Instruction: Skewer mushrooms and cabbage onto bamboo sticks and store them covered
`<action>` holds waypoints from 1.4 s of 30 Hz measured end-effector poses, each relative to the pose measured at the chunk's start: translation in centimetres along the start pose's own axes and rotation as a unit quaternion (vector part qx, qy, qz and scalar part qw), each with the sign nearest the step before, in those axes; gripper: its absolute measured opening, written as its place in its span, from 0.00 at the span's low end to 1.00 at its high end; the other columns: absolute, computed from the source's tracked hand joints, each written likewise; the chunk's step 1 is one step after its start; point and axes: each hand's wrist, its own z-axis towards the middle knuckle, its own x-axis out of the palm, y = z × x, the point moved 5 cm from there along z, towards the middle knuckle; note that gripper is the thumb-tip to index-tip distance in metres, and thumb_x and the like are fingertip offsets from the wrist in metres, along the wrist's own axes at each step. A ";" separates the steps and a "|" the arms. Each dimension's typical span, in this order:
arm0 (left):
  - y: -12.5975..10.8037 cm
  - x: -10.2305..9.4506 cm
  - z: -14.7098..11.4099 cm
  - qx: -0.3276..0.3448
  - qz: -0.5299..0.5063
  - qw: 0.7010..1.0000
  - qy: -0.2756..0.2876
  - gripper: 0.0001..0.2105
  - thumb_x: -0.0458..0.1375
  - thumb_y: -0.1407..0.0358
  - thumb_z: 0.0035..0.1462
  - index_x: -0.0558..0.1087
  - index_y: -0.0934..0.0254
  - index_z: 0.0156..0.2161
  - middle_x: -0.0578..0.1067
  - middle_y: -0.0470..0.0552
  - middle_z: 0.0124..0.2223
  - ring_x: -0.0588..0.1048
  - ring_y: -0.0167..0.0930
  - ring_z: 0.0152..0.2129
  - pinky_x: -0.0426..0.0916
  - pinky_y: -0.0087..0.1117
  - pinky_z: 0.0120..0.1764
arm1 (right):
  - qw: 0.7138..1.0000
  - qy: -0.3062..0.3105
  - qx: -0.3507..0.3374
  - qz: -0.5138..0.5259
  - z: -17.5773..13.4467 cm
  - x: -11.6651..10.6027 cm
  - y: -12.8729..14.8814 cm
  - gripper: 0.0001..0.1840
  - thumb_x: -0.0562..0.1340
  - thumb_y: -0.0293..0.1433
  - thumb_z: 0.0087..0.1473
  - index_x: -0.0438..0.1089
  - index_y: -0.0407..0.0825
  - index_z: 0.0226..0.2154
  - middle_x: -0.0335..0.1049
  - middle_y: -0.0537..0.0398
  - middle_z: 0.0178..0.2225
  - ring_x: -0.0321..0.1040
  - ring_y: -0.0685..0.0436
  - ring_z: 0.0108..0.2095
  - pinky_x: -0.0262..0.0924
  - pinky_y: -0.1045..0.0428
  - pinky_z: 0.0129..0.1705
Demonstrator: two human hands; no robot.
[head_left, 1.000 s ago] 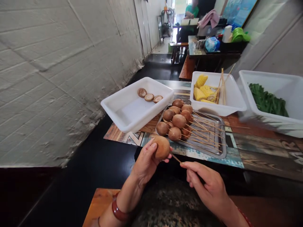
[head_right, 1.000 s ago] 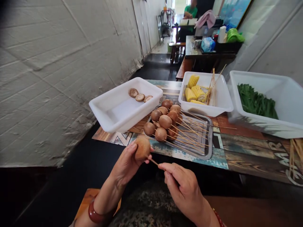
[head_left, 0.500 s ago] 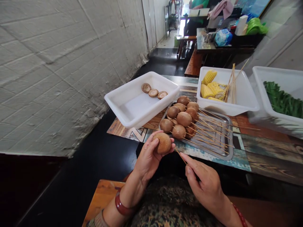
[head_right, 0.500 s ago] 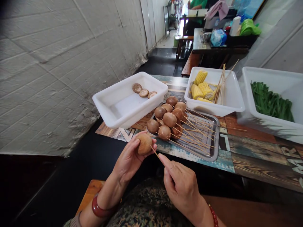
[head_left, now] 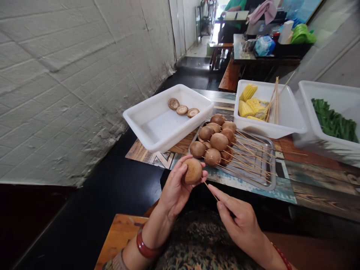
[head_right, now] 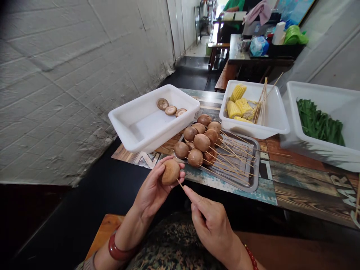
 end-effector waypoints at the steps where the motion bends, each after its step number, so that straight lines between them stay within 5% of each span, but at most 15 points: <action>1: 0.0 0.0 0.0 0.001 0.000 1.000 0.000 0.15 0.56 0.64 0.62 0.63 0.63 0.53 0.79 0.59 0.44 0.80 0.36 0.35 0.73 0.40 0.44 | 1.000 0.000 0.002 0.001 0.0 0.1 0.0 0.30 0.54 0.18 0.60 0.62 0.51 0.62 0.74 0.50 0.54 0.74 0.48 0.50 0.69 0.55 0.53; 32: -0.5 0.8 -0.7 0.051 0.019 0.998 -0.008 0.17 0.59 0.63 0.59 0.63 0.61 0.52 0.78 0.58 0.47 0.80 0.37 0.37 0.72 0.42 0.45 | 0.998 0.006 0.056 0.025 -0.4 0.8 -0.6 0.26 0.53 0.23 0.63 0.64 0.51 0.61 0.77 0.49 0.49 0.78 0.46 0.44 0.73 0.52 0.47; 42: 0.1 1.0 -1.0 0.064 0.021 0.998 -0.012 0.18 0.62 0.61 0.57 0.65 0.61 0.51 0.79 0.57 0.46 0.80 0.38 0.37 0.72 0.43 0.45 | 0.995 -0.010 0.087 0.039 -0.1 0.8 -0.3 0.22 0.53 0.27 0.64 0.70 0.47 0.57 0.76 0.57 0.24 0.74 0.50 0.24 0.73 0.56 0.32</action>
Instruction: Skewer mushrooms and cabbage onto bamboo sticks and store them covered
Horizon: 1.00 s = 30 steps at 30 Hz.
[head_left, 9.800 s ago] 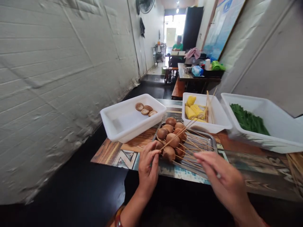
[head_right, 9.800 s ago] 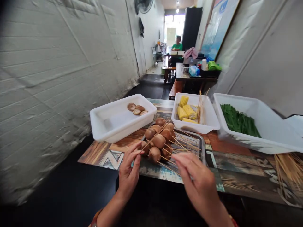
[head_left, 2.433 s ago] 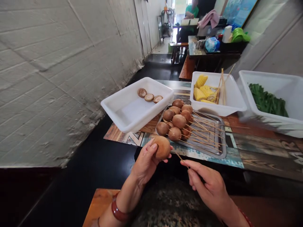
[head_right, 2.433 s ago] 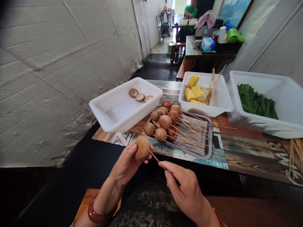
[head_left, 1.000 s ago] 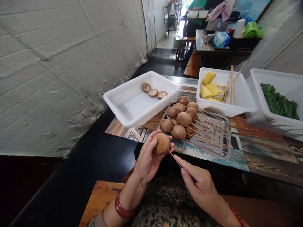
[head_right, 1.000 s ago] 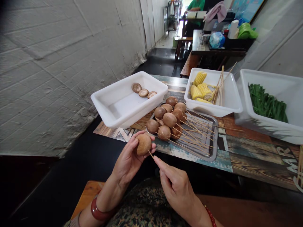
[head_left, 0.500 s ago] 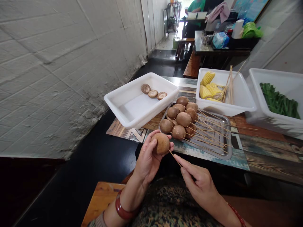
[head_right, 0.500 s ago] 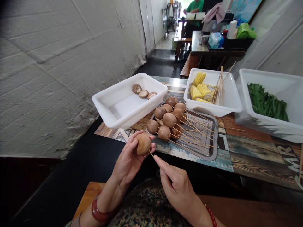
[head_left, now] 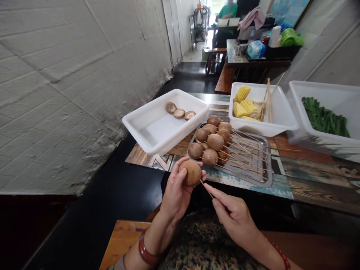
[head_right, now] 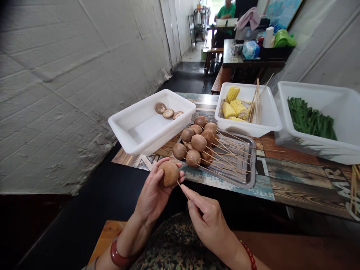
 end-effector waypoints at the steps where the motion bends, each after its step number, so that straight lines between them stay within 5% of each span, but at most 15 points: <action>1: 0.1 0.0 0.0 0.001 0.001 1.000 -0.001 0.18 0.62 0.61 0.57 0.65 0.61 0.51 0.79 0.57 0.46 0.80 0.38 0.37 0.72 0.43 0.45 | 1.000 0.001 0.002 0.002 0.0 0.0 0.0 0.22 0.53 0.27 0.64 0.70 0.47 0.57 0.74 0.58 0.22 0.73 0.50 0.22 0.72 0.57 0.31; 18: 0.9 -0.5 -0.1 -0.018 0.005 1.000 -0.006 0.23 0.61 0.58 0.58 0.63 0.60 0.56 0.79 0.57 0.44 0.80 0.37 0.36 0.73 0.42 0.45 | 0.998 0.020 0.050 0.019 0.1 0.1 -1.2 0.20 0.52 0.32 0.64 0.73 0.49 0.53 0.64 0.63 0.15 0.61 0.52 0.14 0.63 0.58 0.20; 23: 0.8 -0.5 -0.1 -0.024 0.014 0.999 -0.019 0.20 0.64 0.60 0.56 0.67 0.65 0.51 0.79 0.58 0.43 0.80 0.36 0.34 0.74 0.40 0.44 | 0.995 0.049 0.086 0.023 -0.3 0.4 -1.6 0.16 0.53 0.32 0.65 0.75 0.47 0.43 0.64 0.63 0.15 0.62 0.52 0.15 0.61 0.58 0.21; 30: 1.2 0.1 -0.6 -0.018 0.013 1.000 -0.013 0.17 0.63 0.59 0.57 0.68 0.65 0.47 0.79 0.57 0.42 0.80 0.36 0.34 0.74 0.41 0.43 | 0.998 0.010 0.021 -0.058 -0.5 -0.5 -1.0 0.14 0.53 0.31 0.65 0.73 0.49 0.34 0.62 0.63 0.16 0.62 0.52 0.15 0.61 0.58 0.23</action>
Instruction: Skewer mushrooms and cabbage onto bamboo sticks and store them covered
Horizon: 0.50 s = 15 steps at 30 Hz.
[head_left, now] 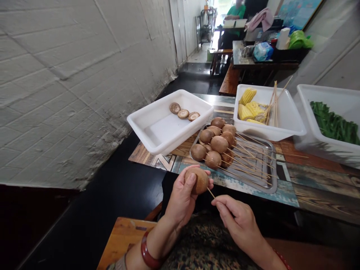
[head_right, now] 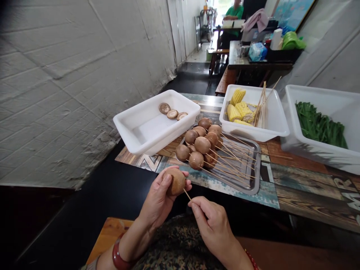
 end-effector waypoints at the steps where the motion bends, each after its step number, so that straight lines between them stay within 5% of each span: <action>1: 0.1 0.1 -0.1 0.000 0.001 1.000 0.001 0.17 0.63 0.59 0.57 0.68 0.65 0.47 0.80 0.56 0.42 0.80 0.36 0.34 0.74 0.40 0.43 | 1.000 -0.006 -0.006 -0.007 0.0 -0.1 0.1 0.14 0.53 0.31 0.65 0.73 0.49 0.33 0.63 0.63 0.16 0.62 0.52 0.15 0.61 0.58 0.23; 15: 1.0 0.3 -1.4 -0.018 0.007 1.000 0.003 0.18 0.64 0.58 0.55 0.70 0.67 0.45 0.79 0.55 0.39 0.79 0.33 0.33 0.73 0.33 0.39 | 1.000 -0.004 0.003 -0.017 0.1 0.6 0.9 0.15 0.52 0.31 0.65 0.71 0.49 0.30 0.59 0.65 0.14 0.60 0.52 0.14 0.55 0.58 0.20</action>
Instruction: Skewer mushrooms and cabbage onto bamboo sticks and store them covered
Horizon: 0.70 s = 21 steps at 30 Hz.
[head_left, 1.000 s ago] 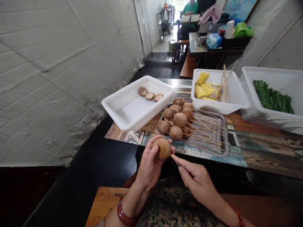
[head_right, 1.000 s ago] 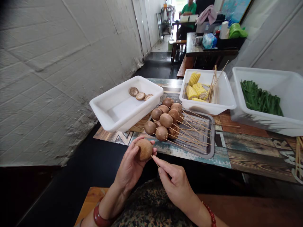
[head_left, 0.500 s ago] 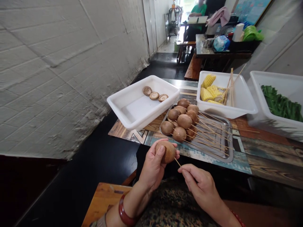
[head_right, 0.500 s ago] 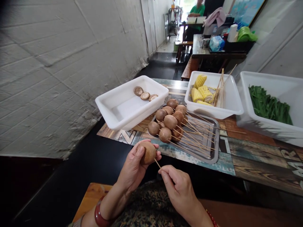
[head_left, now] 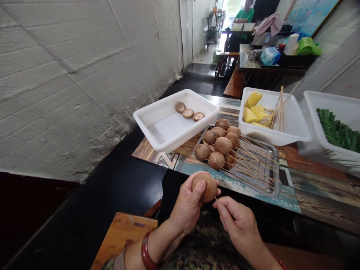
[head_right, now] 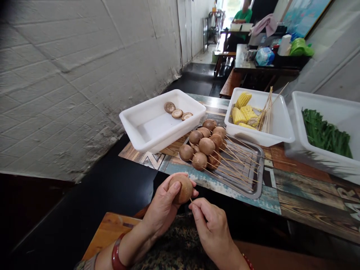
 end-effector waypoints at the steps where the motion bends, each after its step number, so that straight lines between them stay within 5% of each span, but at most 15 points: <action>1: 0.1 0.0 -0.1 -0.002 0.001 1.000 0.001 0.17 0.65 0.58 0.55 0.71 0.67 0.45 0.79 0.55 0.39 0.79 0.33 0.33 0.73 0.32 0.38 | 1.000 0.000 -0.002 0.002 0.0 0.0 0.0 0.15 0.52 0.31 0.65 0.70 0.49 0.30 0.59 0.65 0.14 0.59 0.53 0.14 0.55 0.58 0.20; 7: 0.5 -0.2 -0.4 0.011 0.020 1.000 0.021 0.15 0.63 0.58 0.56 0.72 0.66 0.44 0.79 0.54 0.38 0.78 0.32 0.33 0.73 0.32 0.38 | 1.000 0.007 -0.001 0.025 0.4 0.1 0.1 0.17 0.53 0.32 0.64 0.66 0.50 0.24 0.59 0.65 0.13 0.59 0.53 0.14 0.54 0.59 0.21; 21: -0.4 0.3 -1.0 0.013 0.007 0.999 0.040 0.16 0.64 0.59 0.55 0.70 0.65 0.45 0.79 0.57 0.41 0.79 0.38 0.35 0.74 0.32 0.31 | 0.995 0.051 0.011 0.086 -1.0 0.3 -0.7 0.15 0.52 0.33 0.66 0.74 0.49 0.36 0.56 0.66 0.13 0.56 0.53 0.13 0.53 0.58 0.18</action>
